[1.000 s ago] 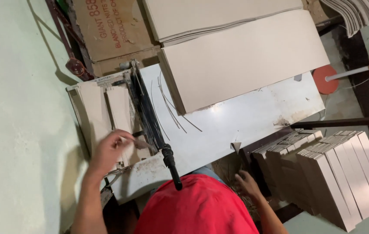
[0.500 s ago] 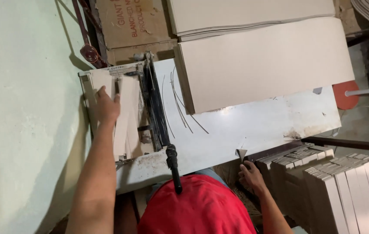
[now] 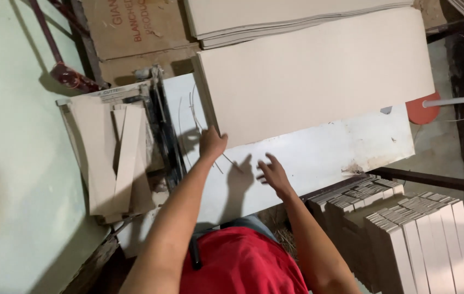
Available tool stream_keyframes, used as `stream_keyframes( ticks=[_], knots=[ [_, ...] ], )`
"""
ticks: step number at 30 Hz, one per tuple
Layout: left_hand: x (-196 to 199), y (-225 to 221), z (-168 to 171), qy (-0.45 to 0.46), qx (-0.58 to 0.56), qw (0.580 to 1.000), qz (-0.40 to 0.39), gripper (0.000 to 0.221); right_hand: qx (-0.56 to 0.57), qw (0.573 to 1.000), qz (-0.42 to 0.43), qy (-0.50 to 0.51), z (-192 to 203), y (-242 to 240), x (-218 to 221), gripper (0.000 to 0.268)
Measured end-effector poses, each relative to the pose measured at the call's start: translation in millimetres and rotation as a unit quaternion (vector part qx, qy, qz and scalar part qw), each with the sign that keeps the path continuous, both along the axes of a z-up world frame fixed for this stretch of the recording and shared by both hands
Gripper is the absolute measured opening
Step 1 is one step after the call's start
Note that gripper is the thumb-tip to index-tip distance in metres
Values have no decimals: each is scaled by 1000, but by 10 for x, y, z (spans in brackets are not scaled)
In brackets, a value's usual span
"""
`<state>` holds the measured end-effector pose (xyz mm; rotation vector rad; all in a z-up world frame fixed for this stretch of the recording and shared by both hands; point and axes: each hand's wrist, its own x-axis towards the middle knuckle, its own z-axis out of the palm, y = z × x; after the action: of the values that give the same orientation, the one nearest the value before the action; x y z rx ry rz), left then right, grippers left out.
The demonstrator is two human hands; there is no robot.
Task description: Using a manual paper cutter to slice cardboard sheets into thin strips, likely for use in weaving.
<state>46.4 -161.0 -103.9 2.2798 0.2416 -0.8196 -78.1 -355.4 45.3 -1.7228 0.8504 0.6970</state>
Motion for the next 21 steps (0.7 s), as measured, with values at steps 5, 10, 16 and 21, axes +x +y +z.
stream_keyframes(
  ticks=[5,10,16,21],
  knots=[
    [-186,-255,653,80,-51,994,47,55,69,988,-136,19,454,209,715,88],
    [-224,-358,827,96,-81,988,93,46,77,985,-144,48,359,158,855,91],
    [-158,-425,1015,47,-203,958,198,26,69,983,-158,55,-216,-17,722,74],
    [-201,-282,1641,-118,-214,966,86,17,266,862,-431,17,-276,-259,704,46]
  ],
)
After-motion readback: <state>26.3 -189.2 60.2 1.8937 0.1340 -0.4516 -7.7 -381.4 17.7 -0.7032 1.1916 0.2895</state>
